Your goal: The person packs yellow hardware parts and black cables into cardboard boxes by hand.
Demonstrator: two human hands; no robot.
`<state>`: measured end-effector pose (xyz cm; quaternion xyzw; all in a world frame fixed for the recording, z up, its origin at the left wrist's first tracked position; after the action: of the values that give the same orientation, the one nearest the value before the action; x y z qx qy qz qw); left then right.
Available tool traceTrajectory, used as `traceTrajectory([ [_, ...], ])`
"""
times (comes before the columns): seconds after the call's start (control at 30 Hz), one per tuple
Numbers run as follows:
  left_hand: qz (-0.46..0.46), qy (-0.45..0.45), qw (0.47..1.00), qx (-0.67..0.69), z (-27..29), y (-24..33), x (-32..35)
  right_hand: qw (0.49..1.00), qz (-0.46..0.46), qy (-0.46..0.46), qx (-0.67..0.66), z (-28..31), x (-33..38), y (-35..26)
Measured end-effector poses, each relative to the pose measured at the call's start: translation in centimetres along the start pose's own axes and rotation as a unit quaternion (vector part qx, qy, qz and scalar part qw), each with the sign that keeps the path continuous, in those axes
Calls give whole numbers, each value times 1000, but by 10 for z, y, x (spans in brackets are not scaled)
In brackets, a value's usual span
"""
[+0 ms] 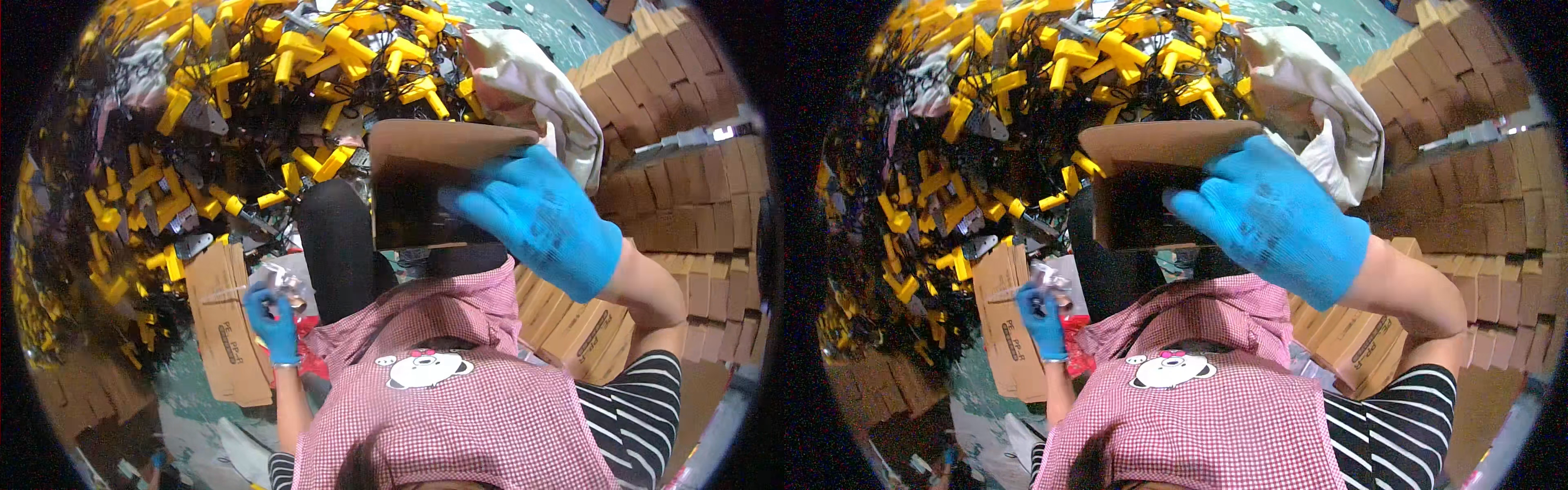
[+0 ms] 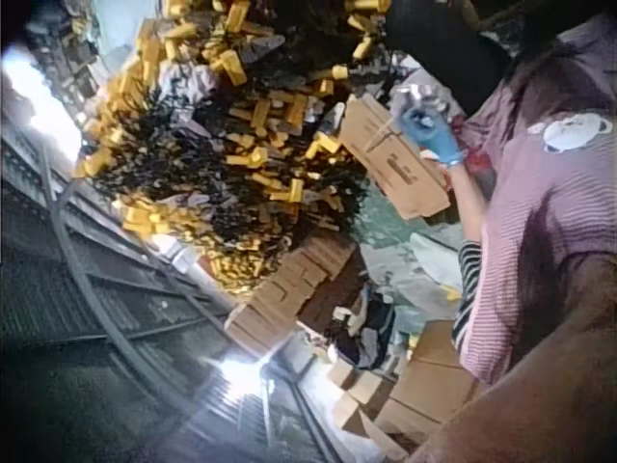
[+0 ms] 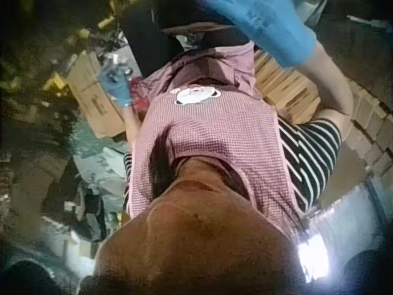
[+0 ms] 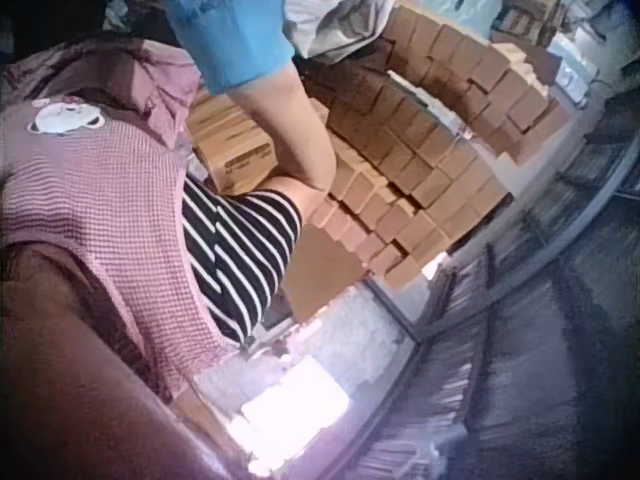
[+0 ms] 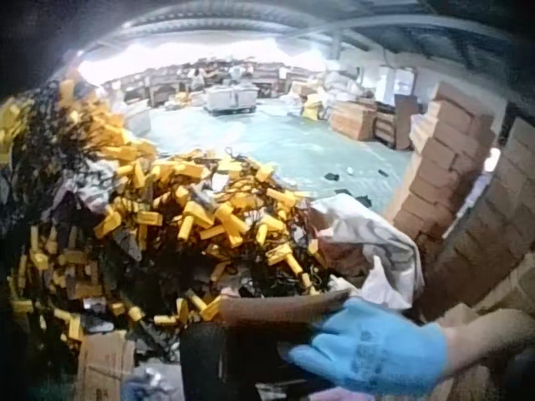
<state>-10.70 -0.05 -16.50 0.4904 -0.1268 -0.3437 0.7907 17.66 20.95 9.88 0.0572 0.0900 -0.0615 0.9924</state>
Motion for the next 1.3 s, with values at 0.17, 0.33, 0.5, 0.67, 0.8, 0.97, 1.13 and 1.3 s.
traceTrajectory([
  [0.17,-328,91,937,76,10,286,-9,999,-1,39,7,-18,20,-2],
  [0.33,-574,-140,787,-178,-81,384,5,982,-60,106,-143,24,37,9],
  [0.5,-228,-84,947,209,-59,267,-77,745,-405,330,-414,-3,124,61],
  [0.67,-5,-302,862,408,-145,235,-47,751,-326,286,-498,-89,63,50],
  [0.8,-13,-293,842,453,-140,258,-41,673,-373,397,-500,-87,54,52],
  [0.97,-294,-309,853,302,-110,281,-58,786,-261,366,-424,-54,61,40],
  [1.13,-310,-403,851,133,-94,298,-55,865,-249,270,-343,-26,53,19],
  [1.3,-440,-362,822,3,-87,309,-41,949,-181,168,-194,-27,28,1],
])
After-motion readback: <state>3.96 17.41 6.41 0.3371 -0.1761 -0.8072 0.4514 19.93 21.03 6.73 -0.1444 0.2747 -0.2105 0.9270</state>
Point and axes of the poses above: each hand's wrist, its own x-axis away from the middle knuckle, its own z-axis out of the back of the hand, y = z × x, the point moved 10 cm from there along -x, towards the middle knuckle, and after that the axes turned 5 degrees about z, right-handed, at the moved point
